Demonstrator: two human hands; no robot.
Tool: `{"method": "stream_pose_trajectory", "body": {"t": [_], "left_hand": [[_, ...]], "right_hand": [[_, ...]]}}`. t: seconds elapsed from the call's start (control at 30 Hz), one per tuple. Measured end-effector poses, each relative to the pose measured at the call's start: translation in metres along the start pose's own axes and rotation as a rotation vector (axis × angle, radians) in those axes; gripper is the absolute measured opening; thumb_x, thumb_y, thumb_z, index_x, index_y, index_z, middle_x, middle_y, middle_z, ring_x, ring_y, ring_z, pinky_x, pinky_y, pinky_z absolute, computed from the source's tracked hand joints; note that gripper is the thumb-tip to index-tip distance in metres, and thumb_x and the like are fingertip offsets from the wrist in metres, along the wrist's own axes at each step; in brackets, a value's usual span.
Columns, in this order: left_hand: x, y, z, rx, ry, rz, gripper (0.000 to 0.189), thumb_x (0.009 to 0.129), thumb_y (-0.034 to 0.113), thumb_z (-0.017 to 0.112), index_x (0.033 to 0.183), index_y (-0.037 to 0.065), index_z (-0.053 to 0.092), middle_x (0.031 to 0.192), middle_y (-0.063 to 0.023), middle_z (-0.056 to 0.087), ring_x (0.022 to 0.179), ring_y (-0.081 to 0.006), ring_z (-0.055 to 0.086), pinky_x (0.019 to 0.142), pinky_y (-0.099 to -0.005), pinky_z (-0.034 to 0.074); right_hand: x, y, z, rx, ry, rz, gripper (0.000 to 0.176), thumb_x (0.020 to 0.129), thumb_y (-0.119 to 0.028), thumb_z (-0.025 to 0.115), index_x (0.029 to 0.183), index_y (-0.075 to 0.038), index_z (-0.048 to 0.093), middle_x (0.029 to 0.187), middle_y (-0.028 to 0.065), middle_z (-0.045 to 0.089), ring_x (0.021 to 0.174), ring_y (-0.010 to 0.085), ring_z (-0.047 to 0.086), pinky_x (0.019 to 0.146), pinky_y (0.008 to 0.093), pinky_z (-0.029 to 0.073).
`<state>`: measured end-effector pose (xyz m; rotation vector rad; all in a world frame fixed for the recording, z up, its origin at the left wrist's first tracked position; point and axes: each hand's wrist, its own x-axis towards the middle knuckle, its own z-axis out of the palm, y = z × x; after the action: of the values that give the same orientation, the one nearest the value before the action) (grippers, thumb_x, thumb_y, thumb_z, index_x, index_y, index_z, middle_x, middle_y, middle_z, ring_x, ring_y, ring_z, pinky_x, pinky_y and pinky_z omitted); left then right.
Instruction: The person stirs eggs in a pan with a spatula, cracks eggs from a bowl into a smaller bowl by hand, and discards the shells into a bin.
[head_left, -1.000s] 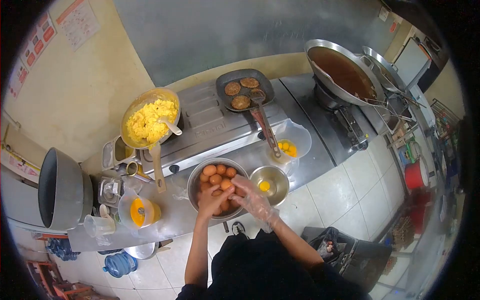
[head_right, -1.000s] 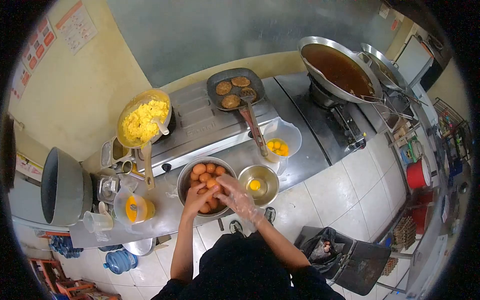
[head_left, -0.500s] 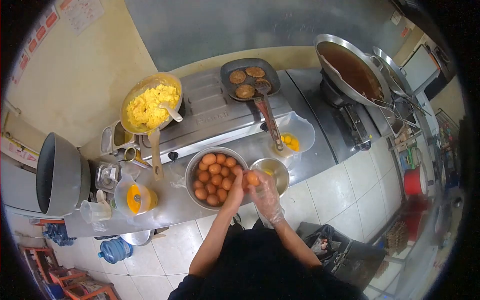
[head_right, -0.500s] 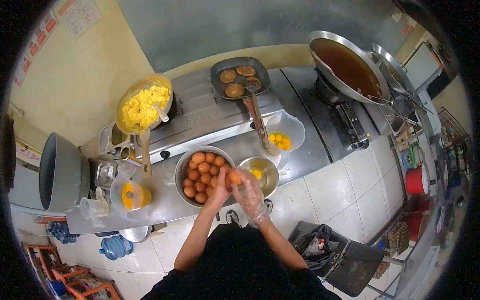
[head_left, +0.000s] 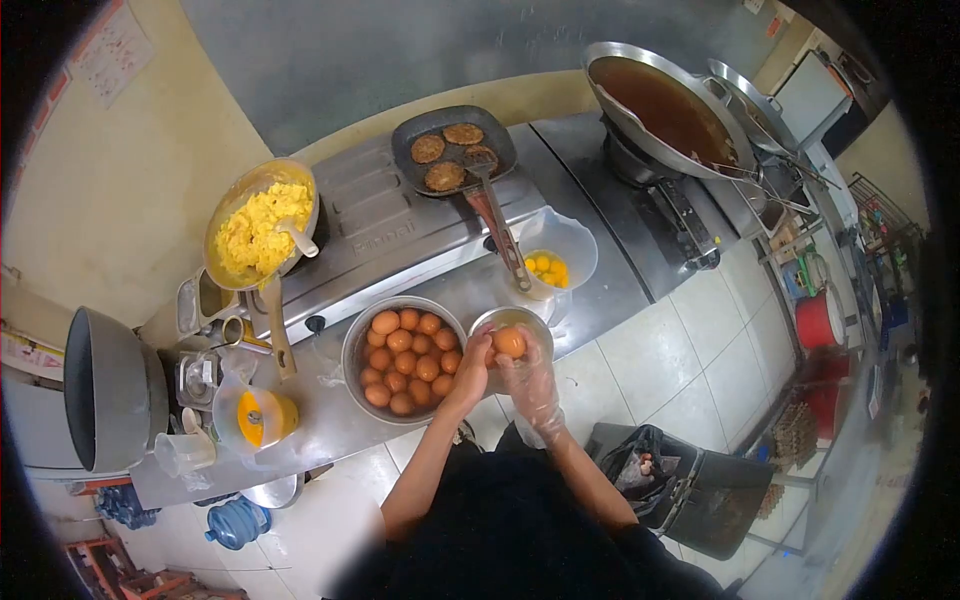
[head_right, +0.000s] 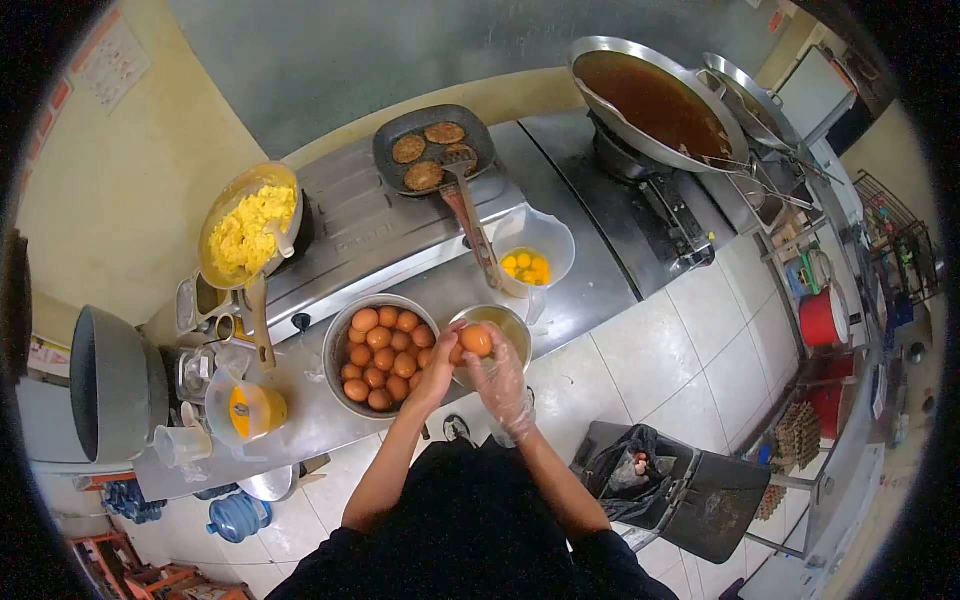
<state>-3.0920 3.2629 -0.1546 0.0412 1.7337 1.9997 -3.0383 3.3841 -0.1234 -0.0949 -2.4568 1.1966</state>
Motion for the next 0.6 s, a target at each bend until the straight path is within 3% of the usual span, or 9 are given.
{"method": "stream_pose_trajectory", "body": {"t": [0.07, 0.1, 0.17, 0.23, 0.3, 0.37, 0.4, 0.47, 0.6], "left_hand": [[-0.004, 0.012, -0.007, 0.114, -0.005, 0.043, 0.052, 0.104, 0.041, 0.034, 0.141, 0.006, 0.041, 0.134, -0.014, 0.05, 0.123, -0.022, 0.049, 0.103, -0.032, 0.039], [-0.005, 0.02, -0.011, 0.151, -0.078, 0.029, 0.049, 0.103, 0.036, 0.04, 0.142, 0.007, 0.038, 0.132, -0.0135, 0.051, 0.118, -0.0209, 0.052, 0.099, -0.0313, 0.042], [-0.002, 0.024, -0.017, 0.191, -0.156, 0.017, 0.047, 0.103, 0.032, 0.045, 0.143, 0.009, 0.036, 0.131, -0.0131, 0.052, 0.113, -0.0197, 0.056, 0.095, -0.0305, 0.045], [0.002, 0.022, -0.022, 0.116, -0.229, 0.088, 0.051, 0.098, 0.019, 0.058, 0.142, 0.01, 0.035, 0.131, -0.011, 0.052, 0.111, -0.018, 0.055, 0.092, -0.0284, 0.046], [0.004, 0.024, -0.027, 0.113, -0.277, 0.077, 0.052, 0.096, 0.017, 0.061, 0.141, 0.009, 0.035, 0.13, -0.011, 0.052, 0.111, -0.0174, 0.056, 0.093, -0.0292, 0.046], [0.009, 0.031, -0.03, 0.11, -0.322, 0.067, 0.053, 0.094, 0.014, 0.064, 0.139, 0.009, 0.035, 0.129, -0.0109, 0.053, 0.11, -0.0169, 0.056, 0.093, -0.03, 0.046], [0.012, 0.035, -0.031, 0.151, -0.374, 0.078, 0.051, 0.092, 0.014, 0.067, 0.134, 0.008, 0.038, 0.127, -0.0097, 0.054, 0.111, -0.0165, 0.056, 0.094, -0.0311, 0.047], [0.022, 0.039, -0.032, 0.191, -0.423, 0.085, 0.049, 0.09, 0.013, 0.07, 0.129, 0.008, 0.042, 0.124, -0.0085, 0.055, 0.113, -0.0161, 0.055, 0.094, -0.0322, 0.047], [0.045, 0.036, -0.032, 0.343, -0.441, 0.136, 0.052, 0.078, 0.018, 0.082, 0.118, 0.01, 0.051, 0.12, -0.0013, 0.054, 0.117, -0.0186, 0.055, 0.092, -0.0366, 0.051]], "right_hand": [[0.008, 0.003, -0.009, 0.546, -0.107, 0.351, 0.044, 0.095, -0.018, 0.061, 0.133, -0.003, 0.044, 0.125, 0.0153, 0.055, 0.112, 0.0244, 0.056, 0.098, 0.0369, 0.045], [0.006, 0.014, -0.011, 0.546, -0.104, 0.354, 0.044, 0.095, -0.018, 0.061, 0.133, -0.003, 0.044, 0.125, 0.0153, 0.055, 0.112, 0.0244, 0.056, 0.098, 0.0369, 0.045], [0.005, 0.038, -0.014, 1.234, -0.216, 0.612, 0.044, 0.096, -0.017, 0.06, 0.134, -0.004, 0.044, 0.124, 0.0118, 0.054, 0.108, 0.0155, 0.055, 0.092, 0.032, 0.048], [0.012, 0.044, -0.021, 1.138, -0.318, 0.583, 0.045, 0.095, -0.017, 0.062, 0.135, -0.006, 0.045, 0.123, 0.0112, 0.055, 0.105, 0.0143, 0.057, 0.088, 0.0303, 0.05], [0.021, 0.041, -0.027, 1.039, -0.418, 0.555, 0.046, 0.094, -0.016, 0.063, 0.136, -0.007, 0.046, 0.122, 0.0106, 0.056, 0.101, 0.0131, 0.058, 0.084, 0.0285, 0.051], [0.033, 0.028, -0.037, 0.678, -0.522, 0.427, 0.051, 0.088, -0.031, 0.073, 0.13, -0.008, 0.056, 0.096, 0.0047, 0.064, 0.084, 0.0079, 0.061, 0.076, 0.0221, 0.05], [0.041, 0.024, -0.043, 0.679, -0.52, 0.428, 0.051, 0.088, -0.031, 0.073, 0.13, -0.008, 0.056, 0.096, 0.0047, 0.064, 0.084, 0.0079, 0.061, 0.076, 0.0221, 0.05], [0.055, 0.022, -0.053, 0.316, -0.649, 0.357, 0.057, 0.082, -0.036, 0.077, 0.129, -0.008, 0.059, 0.093, 0.0049, 0.067, 0.079, 0.0106, 0.063, 0.073, 0.0257, 0.052], [0.061, 0.059, -0.043, 0.325, -0.635, 0.217, 0.061, 0.079, -0.039, 0.079, 0.127, -0.006, 0.06, 0.089, 0.0076, 0.068, 0.074, 0.0153, 0.064, 0.072, 0.0292, 0.052]]}}
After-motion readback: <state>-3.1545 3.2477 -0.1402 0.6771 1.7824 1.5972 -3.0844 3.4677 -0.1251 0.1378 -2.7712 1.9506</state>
